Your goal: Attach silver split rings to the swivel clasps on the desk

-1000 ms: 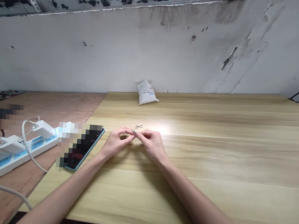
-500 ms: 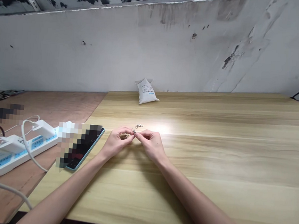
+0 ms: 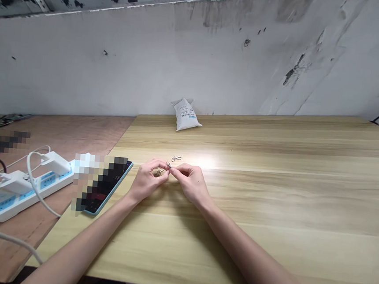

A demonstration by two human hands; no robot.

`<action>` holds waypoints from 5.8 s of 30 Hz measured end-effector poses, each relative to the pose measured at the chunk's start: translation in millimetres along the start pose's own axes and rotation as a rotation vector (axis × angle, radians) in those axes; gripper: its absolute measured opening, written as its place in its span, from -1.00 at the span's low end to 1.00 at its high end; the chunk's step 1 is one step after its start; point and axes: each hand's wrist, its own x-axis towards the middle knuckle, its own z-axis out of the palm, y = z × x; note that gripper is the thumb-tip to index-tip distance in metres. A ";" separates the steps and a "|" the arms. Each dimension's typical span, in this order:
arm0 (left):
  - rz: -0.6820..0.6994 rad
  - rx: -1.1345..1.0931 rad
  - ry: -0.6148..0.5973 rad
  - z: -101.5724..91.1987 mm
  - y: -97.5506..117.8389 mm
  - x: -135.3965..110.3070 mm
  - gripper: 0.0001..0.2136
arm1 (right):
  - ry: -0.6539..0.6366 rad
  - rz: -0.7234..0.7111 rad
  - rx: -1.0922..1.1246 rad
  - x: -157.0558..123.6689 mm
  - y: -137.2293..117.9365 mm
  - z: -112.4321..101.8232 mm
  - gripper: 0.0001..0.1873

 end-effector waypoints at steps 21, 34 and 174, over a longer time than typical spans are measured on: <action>-0.349 -0.508 -0.128 -3.2 -1.2 5.2 -0.76 | -0.047 -0.031 0.069 0.7 0.4 -4.7 -0.67; -0.124 -0.227 -0.039 -8.0 0.8 3.6 -0.89 | 0.022 -0.209 -0.210 -4.3 -3.8 -5.4 -0.72; 0.406 0.676 0.030 -3.6 11.2 -0.3 -0.85 | 0.141 -0.209 -0.484 3.9 10.7 -14.7 -0.74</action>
